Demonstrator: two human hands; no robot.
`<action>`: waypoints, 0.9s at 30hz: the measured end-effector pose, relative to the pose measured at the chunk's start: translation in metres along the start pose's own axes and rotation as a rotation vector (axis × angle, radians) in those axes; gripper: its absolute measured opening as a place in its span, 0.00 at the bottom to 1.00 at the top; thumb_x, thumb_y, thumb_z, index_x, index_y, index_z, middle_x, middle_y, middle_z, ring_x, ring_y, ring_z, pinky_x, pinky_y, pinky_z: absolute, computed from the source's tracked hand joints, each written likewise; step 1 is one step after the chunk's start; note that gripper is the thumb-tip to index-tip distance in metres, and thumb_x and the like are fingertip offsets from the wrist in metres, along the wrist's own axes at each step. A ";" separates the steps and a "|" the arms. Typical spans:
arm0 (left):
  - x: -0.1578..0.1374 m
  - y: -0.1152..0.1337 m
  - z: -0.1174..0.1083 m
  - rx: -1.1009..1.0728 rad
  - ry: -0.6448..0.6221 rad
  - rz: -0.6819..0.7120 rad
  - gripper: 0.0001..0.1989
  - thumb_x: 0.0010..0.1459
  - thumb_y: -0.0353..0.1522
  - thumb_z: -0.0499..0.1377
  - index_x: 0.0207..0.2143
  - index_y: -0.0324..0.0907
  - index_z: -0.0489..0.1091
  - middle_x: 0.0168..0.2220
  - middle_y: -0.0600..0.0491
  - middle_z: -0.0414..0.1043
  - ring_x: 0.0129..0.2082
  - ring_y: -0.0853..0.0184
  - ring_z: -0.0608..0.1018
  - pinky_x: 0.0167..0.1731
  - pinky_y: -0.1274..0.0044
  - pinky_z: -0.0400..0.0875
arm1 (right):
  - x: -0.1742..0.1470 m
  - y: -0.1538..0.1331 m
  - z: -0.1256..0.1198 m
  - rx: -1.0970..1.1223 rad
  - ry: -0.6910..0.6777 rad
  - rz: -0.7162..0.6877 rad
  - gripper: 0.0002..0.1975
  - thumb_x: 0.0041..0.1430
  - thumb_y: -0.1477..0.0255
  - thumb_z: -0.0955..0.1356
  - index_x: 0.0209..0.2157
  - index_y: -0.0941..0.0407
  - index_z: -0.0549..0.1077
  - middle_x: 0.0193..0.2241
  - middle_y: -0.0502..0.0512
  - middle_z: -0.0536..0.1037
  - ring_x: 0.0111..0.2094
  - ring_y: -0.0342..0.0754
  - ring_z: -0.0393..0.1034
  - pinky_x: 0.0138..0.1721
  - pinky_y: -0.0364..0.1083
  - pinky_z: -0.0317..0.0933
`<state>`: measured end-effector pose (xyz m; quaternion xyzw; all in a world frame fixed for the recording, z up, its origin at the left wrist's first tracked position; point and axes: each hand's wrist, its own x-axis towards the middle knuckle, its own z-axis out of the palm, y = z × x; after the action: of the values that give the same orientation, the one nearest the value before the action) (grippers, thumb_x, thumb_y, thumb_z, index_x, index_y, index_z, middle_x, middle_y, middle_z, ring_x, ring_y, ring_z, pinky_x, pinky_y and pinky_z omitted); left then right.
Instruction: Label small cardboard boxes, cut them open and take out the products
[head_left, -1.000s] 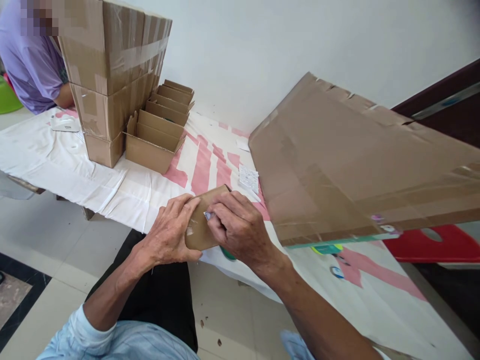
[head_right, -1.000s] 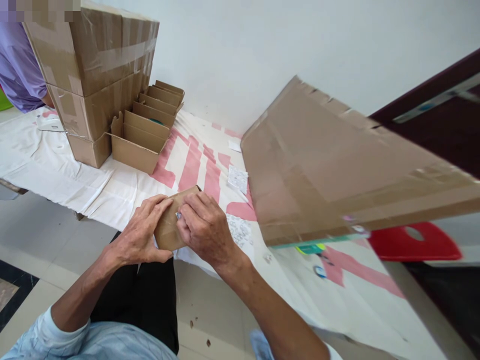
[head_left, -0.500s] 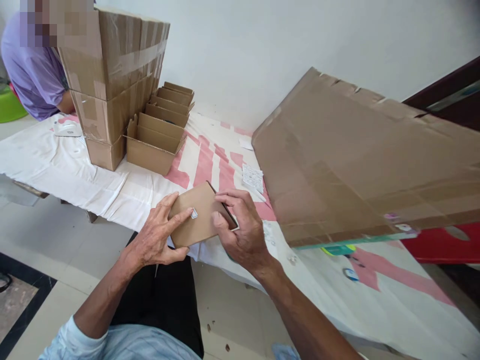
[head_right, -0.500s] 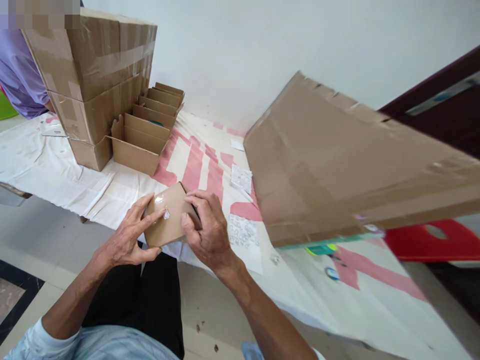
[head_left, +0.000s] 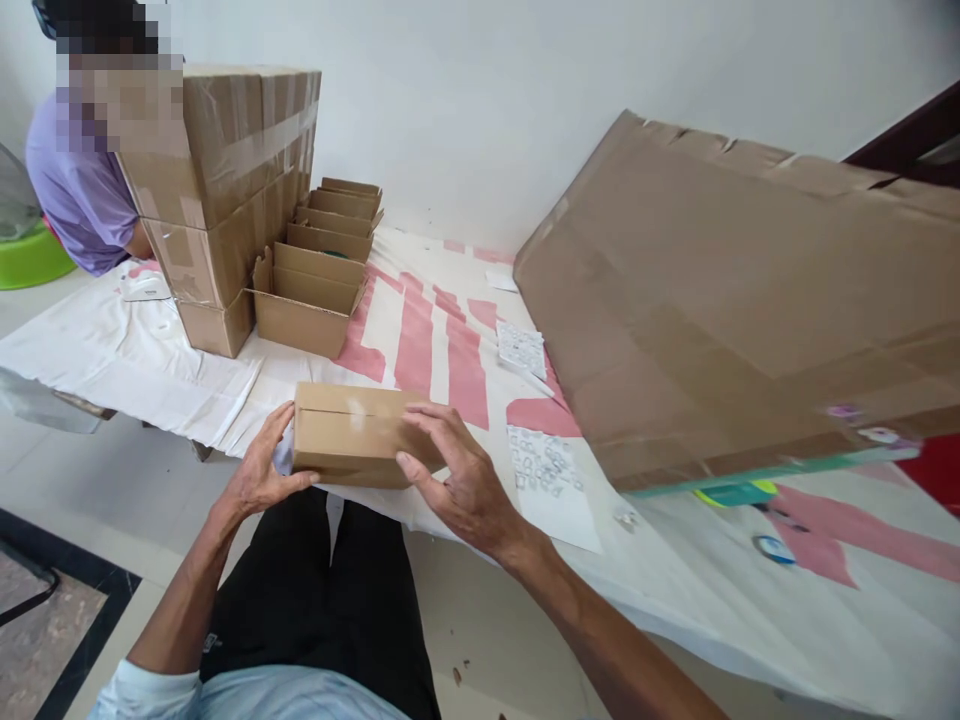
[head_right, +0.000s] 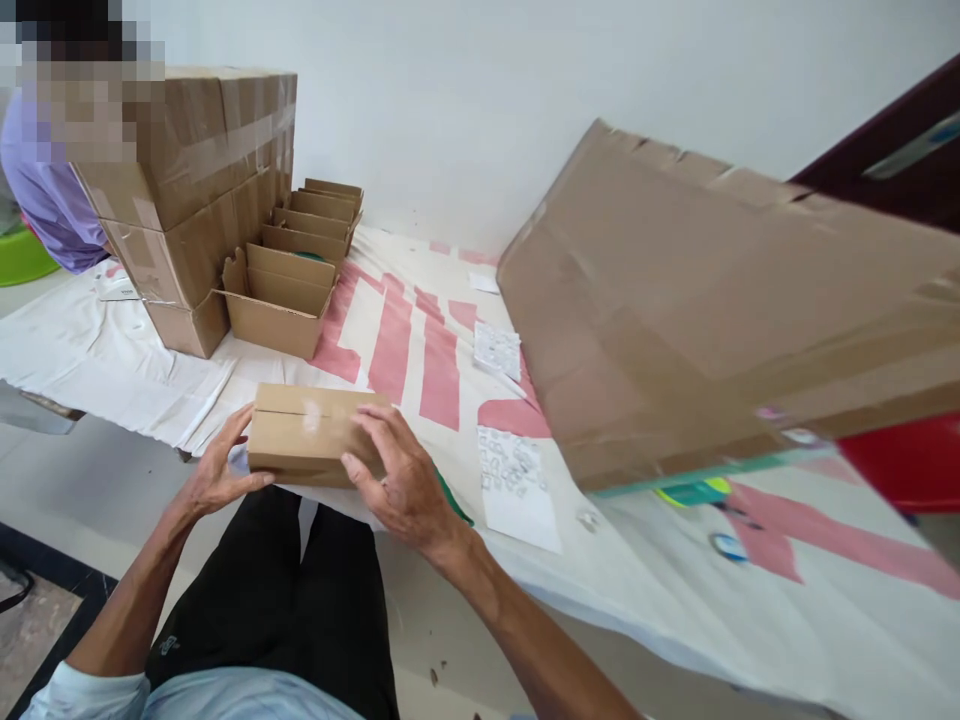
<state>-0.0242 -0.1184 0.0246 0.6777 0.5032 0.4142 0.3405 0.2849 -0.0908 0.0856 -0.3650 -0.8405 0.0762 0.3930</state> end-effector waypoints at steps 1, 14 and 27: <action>0.000 -0.001 -0.003 -0.045 0.023 -0.037 0.51 0.56 0.52 0.73 0.75 0.46 0.59 0.76 0.34 0.58 0.76 0.40 0.63 0.69 0.48 0.68 | -0.003 0.008 0.001 -0.026 -0.003 0.031 0.17 0.72 0.69 0.69 0.60 0.52 0.73 0.58 0.65 0.78 0.59 0.60 0.77 0.59 0.62 0.75; 0.038 0.025 -0.023 -0.056 0.078 0.038 0.17 0.62 0.45 0.69 0.47 0.47 0.75 0.72 0.40 0.68 0.70 0.46 0.73 0.62 0.56 0.74 | -0.031 0.044 0.005 0.031 -0.001 0.247 0.20 0.73 0.58 0.68 0.61 0.51 0.73 0.61 0.65 0.75 0.62 0.61 0.74 0.59 0.62 0.74; 0.044 0.033 -0.010 -0.048 0.223 -0.053 0.20 0.53 0.44 0.73 0.40 0.46 0.69 0.67 0.39 0.75 0.63 0.44 0.79 0.55 0.55 0.77 | -0.097 0.117 0.022 -0.528 -0.368 0.662 0.09 0.73 0.63 0.67 0.47 0.54 0.73 0.45 0.62 0.76 0.47 0.57 0.72 0.41 0.49 0.62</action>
<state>-0.0134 -0.0846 0.0677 0.6058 0.5456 0.4896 0.3093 0.3750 -0.0679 -0.0366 -0.6819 -0.7251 0.0442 0.0854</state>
